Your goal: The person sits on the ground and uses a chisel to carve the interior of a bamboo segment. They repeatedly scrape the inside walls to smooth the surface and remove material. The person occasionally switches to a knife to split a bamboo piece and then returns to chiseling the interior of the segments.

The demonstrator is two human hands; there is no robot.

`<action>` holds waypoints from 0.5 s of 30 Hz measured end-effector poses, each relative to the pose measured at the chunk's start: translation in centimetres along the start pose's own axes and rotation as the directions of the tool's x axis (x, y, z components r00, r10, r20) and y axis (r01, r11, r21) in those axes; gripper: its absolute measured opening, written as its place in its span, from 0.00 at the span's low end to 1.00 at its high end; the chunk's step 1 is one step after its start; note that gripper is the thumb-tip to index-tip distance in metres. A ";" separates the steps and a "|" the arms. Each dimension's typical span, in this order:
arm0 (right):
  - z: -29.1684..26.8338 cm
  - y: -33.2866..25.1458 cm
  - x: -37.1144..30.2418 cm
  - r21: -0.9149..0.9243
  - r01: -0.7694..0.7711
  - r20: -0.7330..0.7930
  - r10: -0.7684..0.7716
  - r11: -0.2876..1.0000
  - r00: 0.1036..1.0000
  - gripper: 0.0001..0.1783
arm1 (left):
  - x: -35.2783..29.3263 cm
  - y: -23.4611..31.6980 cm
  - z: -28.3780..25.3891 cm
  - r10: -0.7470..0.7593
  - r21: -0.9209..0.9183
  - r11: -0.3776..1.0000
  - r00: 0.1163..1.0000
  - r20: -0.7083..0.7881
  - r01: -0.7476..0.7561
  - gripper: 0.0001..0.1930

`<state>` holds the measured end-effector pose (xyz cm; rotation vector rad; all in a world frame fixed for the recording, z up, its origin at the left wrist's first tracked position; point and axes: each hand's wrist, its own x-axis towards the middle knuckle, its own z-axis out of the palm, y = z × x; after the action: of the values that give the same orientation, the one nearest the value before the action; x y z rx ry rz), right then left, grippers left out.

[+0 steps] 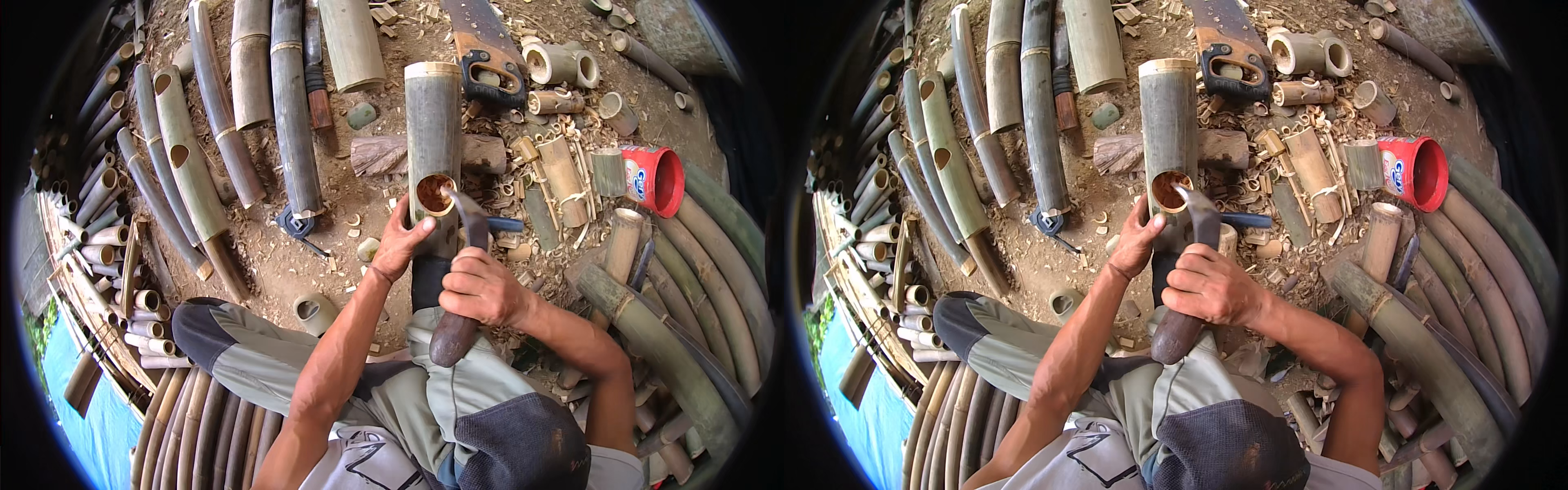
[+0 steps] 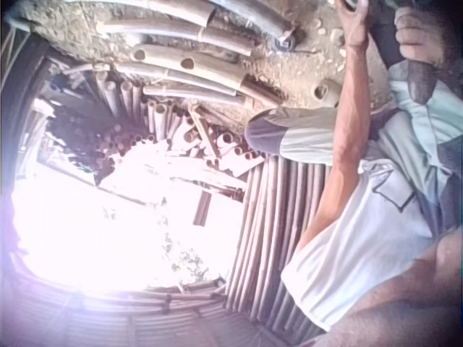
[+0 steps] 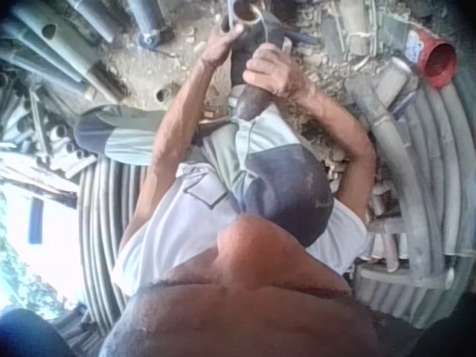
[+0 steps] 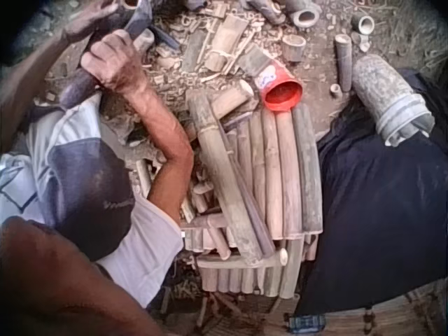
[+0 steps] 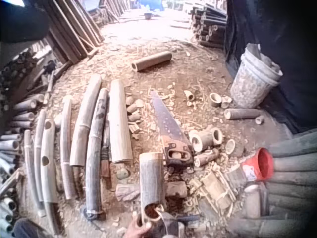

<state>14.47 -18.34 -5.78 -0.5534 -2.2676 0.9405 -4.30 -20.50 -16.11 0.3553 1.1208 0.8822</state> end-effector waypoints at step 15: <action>4.7 3.9 -0.8 -0.016 0.166 0.249 -0.157 0.986 0.956 0.06 | -0.1 -1.0 0.7 0.038 0.271 0.962 0.980 -0.193 0.016 0.35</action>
<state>12.38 -18.50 -11.58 -0.2713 -2.5129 0.9303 -3.26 -21.06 -16.36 0.5087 1.4311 0.7854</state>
